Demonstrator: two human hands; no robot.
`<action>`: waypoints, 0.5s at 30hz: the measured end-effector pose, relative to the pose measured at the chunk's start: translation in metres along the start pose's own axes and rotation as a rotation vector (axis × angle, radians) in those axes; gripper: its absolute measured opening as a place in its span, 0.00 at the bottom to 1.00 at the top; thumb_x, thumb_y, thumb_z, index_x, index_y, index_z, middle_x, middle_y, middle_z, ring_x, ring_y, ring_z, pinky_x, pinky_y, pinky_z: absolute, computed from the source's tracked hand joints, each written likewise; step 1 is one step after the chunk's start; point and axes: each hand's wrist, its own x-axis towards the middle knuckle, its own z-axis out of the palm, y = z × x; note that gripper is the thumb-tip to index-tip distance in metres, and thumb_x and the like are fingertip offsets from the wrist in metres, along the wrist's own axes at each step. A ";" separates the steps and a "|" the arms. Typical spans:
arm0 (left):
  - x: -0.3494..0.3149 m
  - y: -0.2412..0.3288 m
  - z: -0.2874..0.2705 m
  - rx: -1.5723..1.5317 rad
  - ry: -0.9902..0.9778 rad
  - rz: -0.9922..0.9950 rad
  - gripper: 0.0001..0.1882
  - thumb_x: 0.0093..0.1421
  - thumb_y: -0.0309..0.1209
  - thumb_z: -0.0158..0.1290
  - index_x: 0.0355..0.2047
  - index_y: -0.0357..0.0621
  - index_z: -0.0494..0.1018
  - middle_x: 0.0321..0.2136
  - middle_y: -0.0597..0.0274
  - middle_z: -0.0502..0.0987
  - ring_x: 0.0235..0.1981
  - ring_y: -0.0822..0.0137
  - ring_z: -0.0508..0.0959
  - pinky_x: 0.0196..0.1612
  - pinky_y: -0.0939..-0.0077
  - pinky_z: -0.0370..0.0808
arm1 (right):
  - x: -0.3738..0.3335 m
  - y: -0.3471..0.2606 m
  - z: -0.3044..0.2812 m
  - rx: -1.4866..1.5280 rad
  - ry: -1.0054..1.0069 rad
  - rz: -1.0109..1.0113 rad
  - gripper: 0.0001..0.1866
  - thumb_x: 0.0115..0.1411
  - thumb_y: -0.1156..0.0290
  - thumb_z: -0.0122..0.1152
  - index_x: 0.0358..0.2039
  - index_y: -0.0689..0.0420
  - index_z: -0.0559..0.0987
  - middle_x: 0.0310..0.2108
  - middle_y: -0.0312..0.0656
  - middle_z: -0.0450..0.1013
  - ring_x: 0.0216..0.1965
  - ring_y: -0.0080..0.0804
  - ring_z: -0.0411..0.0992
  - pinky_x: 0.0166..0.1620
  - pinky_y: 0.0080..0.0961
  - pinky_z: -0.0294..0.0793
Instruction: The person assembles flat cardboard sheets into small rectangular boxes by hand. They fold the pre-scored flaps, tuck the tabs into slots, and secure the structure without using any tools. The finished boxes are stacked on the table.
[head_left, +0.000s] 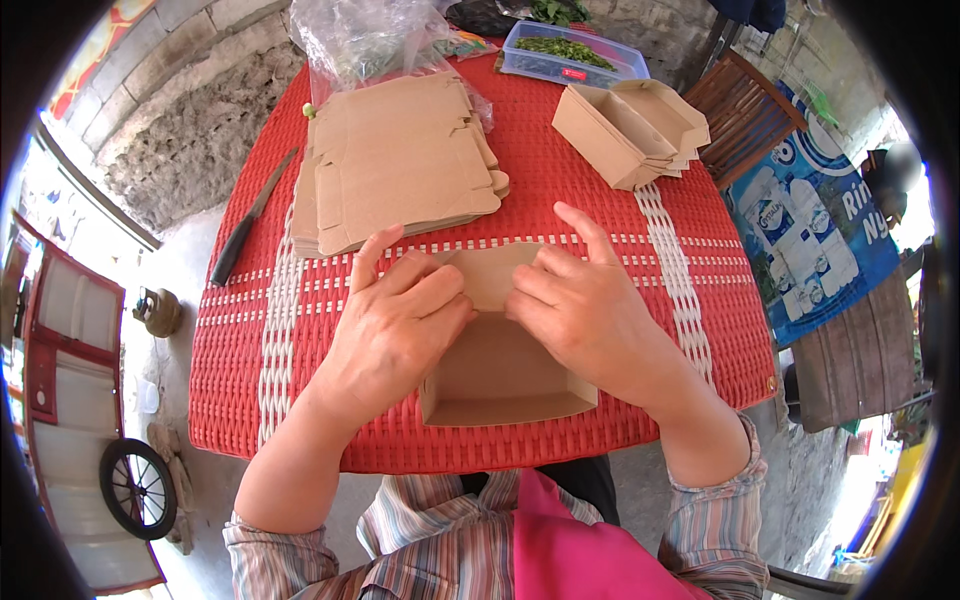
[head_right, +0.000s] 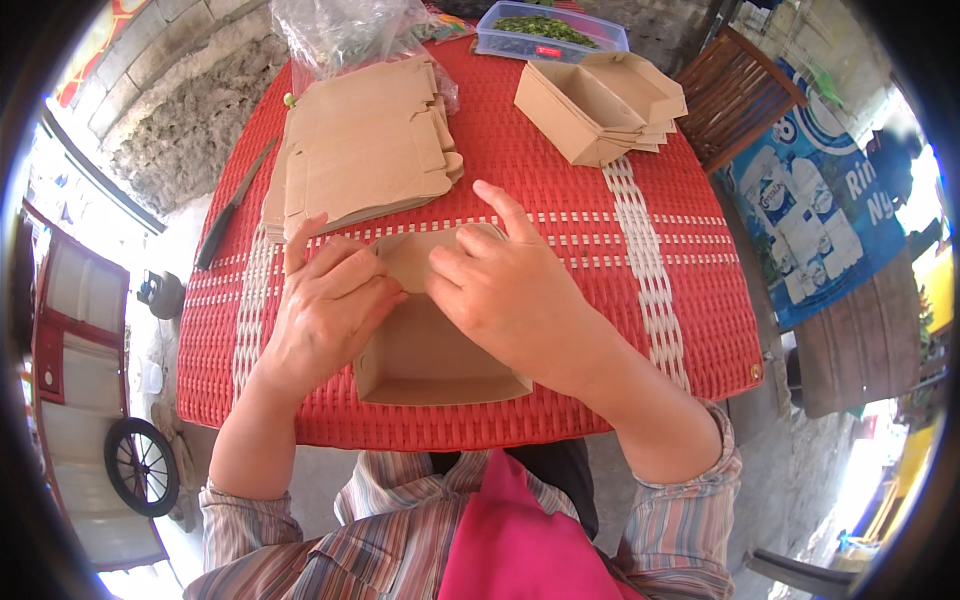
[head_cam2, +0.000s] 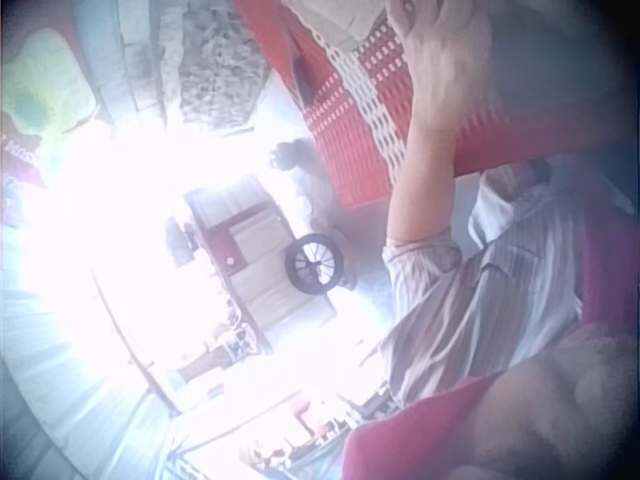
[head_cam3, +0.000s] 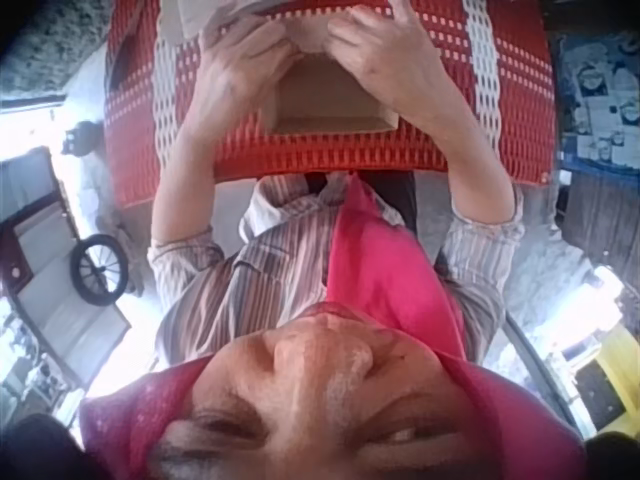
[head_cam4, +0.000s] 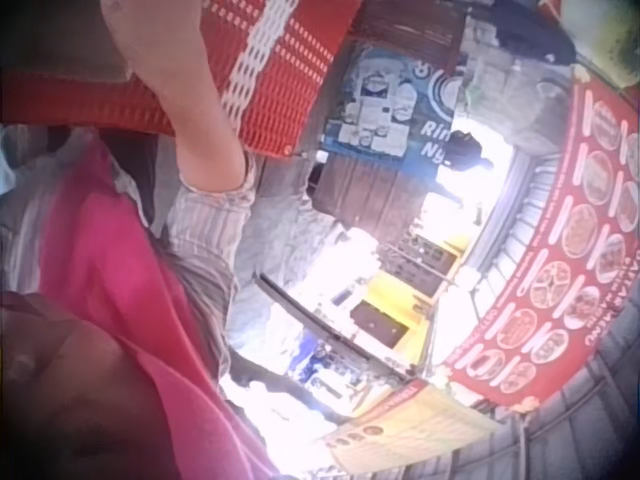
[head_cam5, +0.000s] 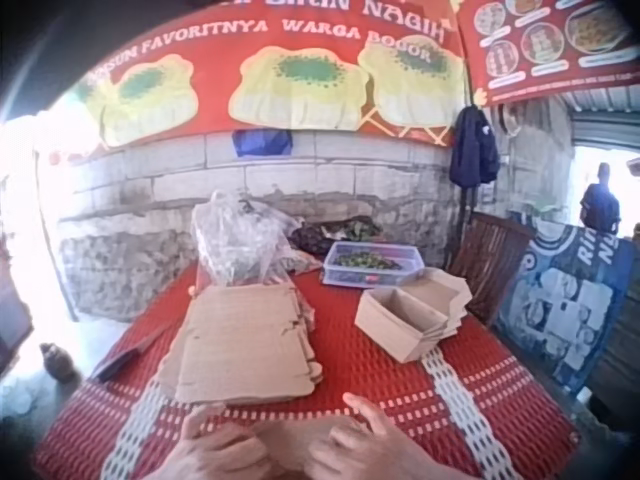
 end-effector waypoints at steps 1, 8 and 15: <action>0.000 0.000 0.000 -0.002 -0.010 -0.008 0.06 0.48 0.27 0.65 0.24 0.47 0.78 0.30 0.70 0.73 0.40 0.65 0.75 0.65 0.53 0.56 | 0.000 -0.001 0.002 0.013 0.001 -0.002 0.02 0.50 0.74 0.57 0.26 0.54 0.78 0.26 0.35 0.68 0.36 0.30 0.73 0.65 0.49 0.61; 0.004 -0.003 -0.002 -0.115 0.094 -0.242 0.21 0.46 0.31 0.68 0.40 0.44 0.74 0.34 0.60 0.72 0.41 0.58 0.73 0.57 0.57 0.64 | 0.000 0.002 0.007 0.077 0.005 0.067 0.02 0.52 0.71 0.59 0.27 0.53 0.78 0.27 0.36 0.69 0.36 0.31 0.73 0.63 0.50 0.63; -0.008 -0.022 -0.015 -0.647 -0.234 -0.897 0.40 0.60 0.38 0.63 0.62 0.43 0.50 0.41 0.42 0.72 0.47 0.55 0.75 0.51 0.63 0.71 | 0.011 0.056 -0.004 0.400 0.127 0.345 0.16 0.57 0.61 0.67 0.42 0.56 0.80 0.38 0.40 0.75 0.43 0.41 0.73 0.62 0.40 0.65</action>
